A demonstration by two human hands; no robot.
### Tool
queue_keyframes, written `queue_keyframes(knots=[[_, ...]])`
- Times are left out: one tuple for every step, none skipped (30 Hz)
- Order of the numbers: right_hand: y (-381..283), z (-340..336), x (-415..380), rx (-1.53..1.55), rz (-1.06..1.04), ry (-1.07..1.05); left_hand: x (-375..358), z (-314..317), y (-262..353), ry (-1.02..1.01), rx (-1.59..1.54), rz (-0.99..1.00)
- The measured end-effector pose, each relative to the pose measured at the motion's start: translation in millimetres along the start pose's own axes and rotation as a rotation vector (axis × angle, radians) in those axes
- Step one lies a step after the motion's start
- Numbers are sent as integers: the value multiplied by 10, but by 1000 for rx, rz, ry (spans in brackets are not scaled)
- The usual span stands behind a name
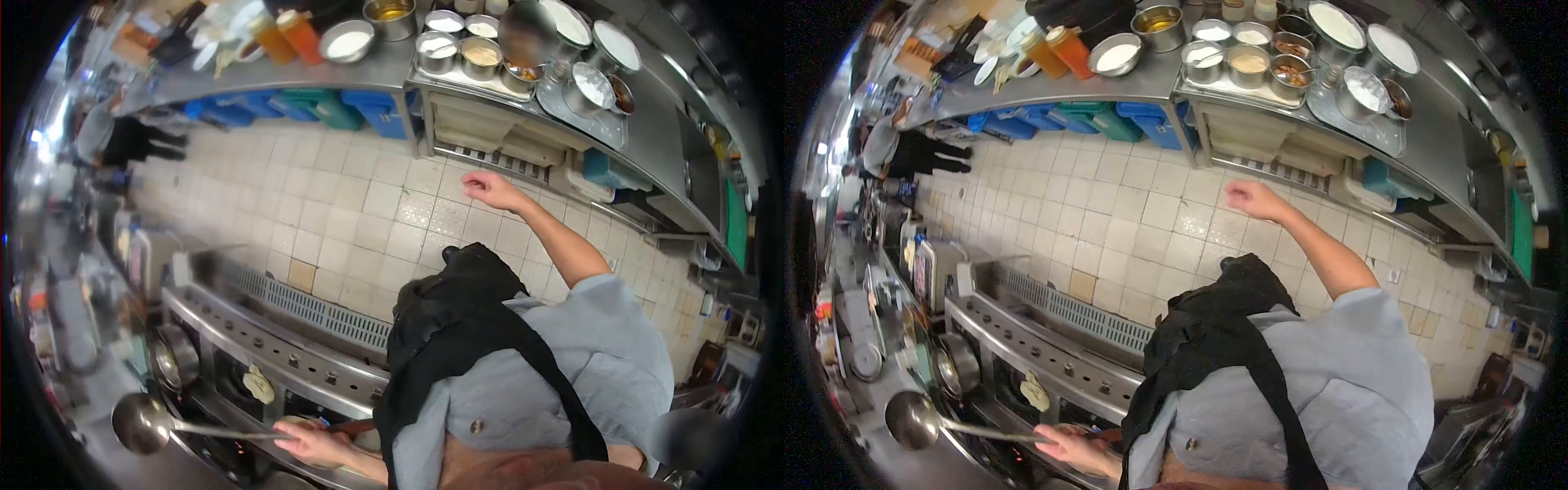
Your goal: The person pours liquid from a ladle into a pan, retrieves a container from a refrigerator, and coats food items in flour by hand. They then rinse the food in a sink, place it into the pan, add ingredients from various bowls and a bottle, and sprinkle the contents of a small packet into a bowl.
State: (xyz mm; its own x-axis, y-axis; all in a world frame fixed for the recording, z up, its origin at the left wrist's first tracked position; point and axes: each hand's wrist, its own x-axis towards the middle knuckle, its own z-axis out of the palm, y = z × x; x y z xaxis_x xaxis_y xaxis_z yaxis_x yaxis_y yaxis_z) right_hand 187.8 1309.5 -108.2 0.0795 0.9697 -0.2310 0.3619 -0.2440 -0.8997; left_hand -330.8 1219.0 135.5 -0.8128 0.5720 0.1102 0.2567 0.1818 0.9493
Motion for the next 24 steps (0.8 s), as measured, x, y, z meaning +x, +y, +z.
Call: queue_keyframes(knots=[[-16, -28, 32, 223, 26, 137, 86, 168, -59, -63, -16, 60], [-30, -64, 23, 251, 88, 179, 180, 324, -71, -87, 4, 74], [-55, -73, 19, 258, 93, 194, 253, 437, -36, -164, 53, 94], [-148, -87, -4, 341, 133, 261, 394, 548, -142, -212, 3, 139], [-253, -92, -25, 424, 173, 330, 538, 692, -249, -262, -47, 183], [-385, -92, -34, 467, 171, 391, 628, 849, -288, -315, -8, 323], [-497, -112, -49, 464, 179, 412, 707, 891, -167, -471, 157, 264], [-603, -136, -44, 502, 174, 468, 842, 985, -210, -588, 160, 266], [-694, -178, -8, 540, 163, 522, 968, 1094, -257, -700, 161, 269], [-727, -238, 18, 542, 159, 537, 951, 1279, -155, -745, 157, 416], [-785, -293, 47, 542, 168, 552, 903, 1445, 9, -799, 236, 369], [-847, -349, 59, 539, 151, 600, 941, 1608, 4, -880, 251, 399], [-897, -413, 75, 534, 132, 647, 969, 1756, -7, -960, 265, 429], [-921, -492, 96, 531, 98, 661, 951, 1895, 38, -1007, 271, 403], [-961, -553, 121, 535, 104, 672, 927, 2026, 85, -1054, 276, 380], [-1003, -620, 144, 531, 108, 706, 905, 2147, 97, -1109, 223, 348], [-1037, -684, 169, 526, 111, 738, 910, 2258, 99, -1146, 279, 352], [-1061, -739, 210, 538, 102, 763, 922, 2388, 29, -1157, 273, 373], [-1052, -801, 265, 539, 106, 772, 904, 2527, -3, -1169, 267, 393], [-1029, -871, 322, 540, 111, 788, 877, 2649, 14, -1178, 268, 394], [-996, -945, 377, 542, 120, 801, 824, 2771, 65, -1189, 326, 453], [-959, -1032, 435, 544, 128, 802, 765, 2881, 102, -1196, 386, 512], [-921, -1122, 505, 533, 127, 797, 717, 2993, 96, -1200, 395, 510], [-877, -1205, 586, 526, 125, 789, 669, 3114, 76, -1200, 390, 532]])
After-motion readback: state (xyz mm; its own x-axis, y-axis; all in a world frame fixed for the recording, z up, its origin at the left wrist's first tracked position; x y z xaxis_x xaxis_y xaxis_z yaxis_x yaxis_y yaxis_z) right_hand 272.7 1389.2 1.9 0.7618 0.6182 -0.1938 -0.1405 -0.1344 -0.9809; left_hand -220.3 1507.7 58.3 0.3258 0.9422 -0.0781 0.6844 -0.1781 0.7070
